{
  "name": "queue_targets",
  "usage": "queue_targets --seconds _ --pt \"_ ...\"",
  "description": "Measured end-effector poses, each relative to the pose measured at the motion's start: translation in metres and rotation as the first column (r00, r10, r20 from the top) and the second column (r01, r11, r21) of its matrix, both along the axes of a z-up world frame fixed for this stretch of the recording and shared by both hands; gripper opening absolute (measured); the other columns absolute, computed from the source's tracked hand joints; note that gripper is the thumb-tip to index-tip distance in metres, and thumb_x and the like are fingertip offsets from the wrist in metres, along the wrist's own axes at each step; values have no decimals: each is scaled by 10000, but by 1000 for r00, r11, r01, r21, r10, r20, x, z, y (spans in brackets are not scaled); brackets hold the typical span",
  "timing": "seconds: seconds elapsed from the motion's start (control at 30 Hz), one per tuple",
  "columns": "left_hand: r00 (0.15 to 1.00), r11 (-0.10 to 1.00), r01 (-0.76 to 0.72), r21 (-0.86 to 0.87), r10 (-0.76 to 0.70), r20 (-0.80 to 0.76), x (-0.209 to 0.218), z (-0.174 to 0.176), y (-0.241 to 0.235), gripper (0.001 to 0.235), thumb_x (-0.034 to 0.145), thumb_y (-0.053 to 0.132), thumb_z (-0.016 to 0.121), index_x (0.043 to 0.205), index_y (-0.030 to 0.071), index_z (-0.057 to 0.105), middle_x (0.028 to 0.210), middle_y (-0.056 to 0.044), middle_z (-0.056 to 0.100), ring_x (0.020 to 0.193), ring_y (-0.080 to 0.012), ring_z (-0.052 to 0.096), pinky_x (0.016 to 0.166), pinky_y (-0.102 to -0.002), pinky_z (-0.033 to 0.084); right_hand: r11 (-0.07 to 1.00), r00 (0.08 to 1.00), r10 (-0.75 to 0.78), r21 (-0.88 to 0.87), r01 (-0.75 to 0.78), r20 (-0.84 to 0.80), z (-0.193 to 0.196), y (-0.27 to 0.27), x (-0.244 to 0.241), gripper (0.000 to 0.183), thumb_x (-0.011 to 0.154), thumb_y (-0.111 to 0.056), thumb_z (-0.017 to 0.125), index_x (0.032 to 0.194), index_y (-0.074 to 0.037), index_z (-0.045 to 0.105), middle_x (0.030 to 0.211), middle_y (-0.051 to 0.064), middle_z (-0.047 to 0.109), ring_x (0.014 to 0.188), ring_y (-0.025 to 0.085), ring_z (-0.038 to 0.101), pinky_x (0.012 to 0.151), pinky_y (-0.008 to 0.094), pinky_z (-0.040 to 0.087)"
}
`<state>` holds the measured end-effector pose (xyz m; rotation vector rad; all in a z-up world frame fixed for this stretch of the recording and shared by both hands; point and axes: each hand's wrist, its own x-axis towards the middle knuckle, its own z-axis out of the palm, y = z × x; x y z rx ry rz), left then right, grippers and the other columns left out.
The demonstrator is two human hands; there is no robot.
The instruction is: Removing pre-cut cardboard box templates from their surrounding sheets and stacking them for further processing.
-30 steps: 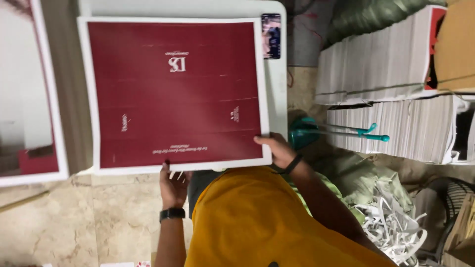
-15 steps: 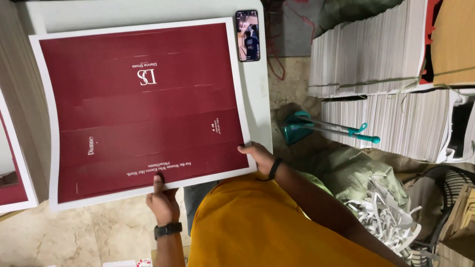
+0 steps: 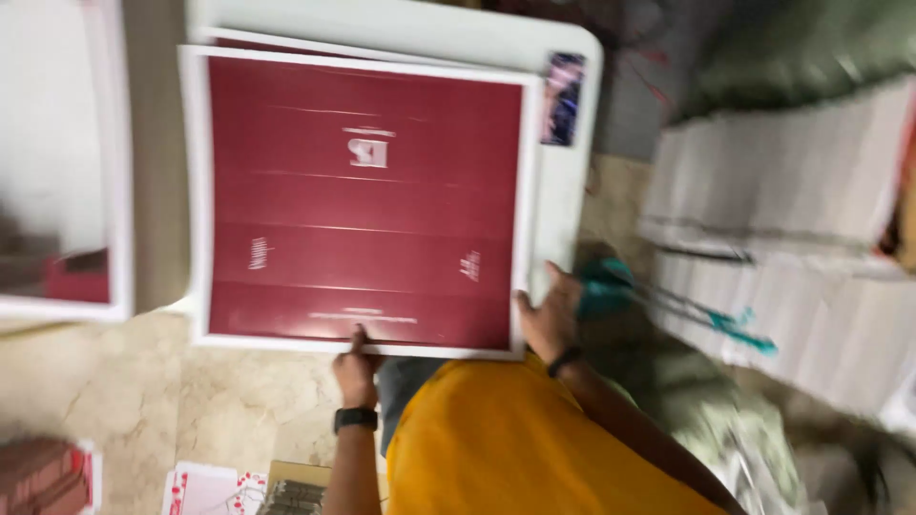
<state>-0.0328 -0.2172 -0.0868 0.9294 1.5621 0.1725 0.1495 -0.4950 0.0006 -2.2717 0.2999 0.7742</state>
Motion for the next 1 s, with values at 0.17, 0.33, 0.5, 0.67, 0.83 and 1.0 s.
queue_targets --seconds 0.17,0.33,0.5,0.67,0.83,1.0 --pt "960 986 161 44 -146 -241 20 52 1 649 828 604 773 658 -22 744 562 -218 655 598 -352 686 691 -477 529 919 891 384 -7 -394 244 7 80 13 605 863 -350 774 1416 -298 532 1424 75 360 1442 305 347 1203 443 295" --pt "919 948 318 -33 -316 -235 29 53 7 611 894 654 675 941 48 738 690 -120 759 707 -254 786 807 -417 600 616 597 788 -202 -761 152 41 188 6 997 762 -473 839 1599 -281 334 1661 276 195 1540 480 203 1246 602 188" --pt "908 943 330 -47 -330 -257 29 51 4 600 857 702 660 875 104 708 594 -69 718 610 -215 764 717 -375 598 414 467 878 -322 -852 -107 32 234 -7 1272 736 -446 895 1657 -351 22 1689 282 -80 1533 552 -45 1215 710 45" --pt "894 923 381 -65 -385 -229 30 77 5 637 878 624 642 1104 29 674 944 -191 757 1030 -369 733 872 -473 567 403 489 854 -367 -838 -177 24 245 -10 1309 744 -396 904 1657 -378 -35 1691 264 -132 1523 560 -103 1202 734 4" --pt "939 958 285 -19 -284 -192 46 172 -10 513 884 424 664 1177 4 699 1051 -239 731 1103 -430 694 904 -513 556 436 521 832 -357 -826 -191 23 250 -9 1285 794 -375 868 1649 -391 -91 1688 260 -146 1519 560 -118 1191 742 -25" --pt "904 946 314 -87 -326 -278 41 114 0 507 813 470 695 1042 22 749 960 -196 749 1030 -389 727 857 -482 576 394 490 848 -380 -837 -201 34 253 -10 1299 778 -382 876 1654 -374 -82 1690 278 -105 1523 572 -69 1191 755 31"
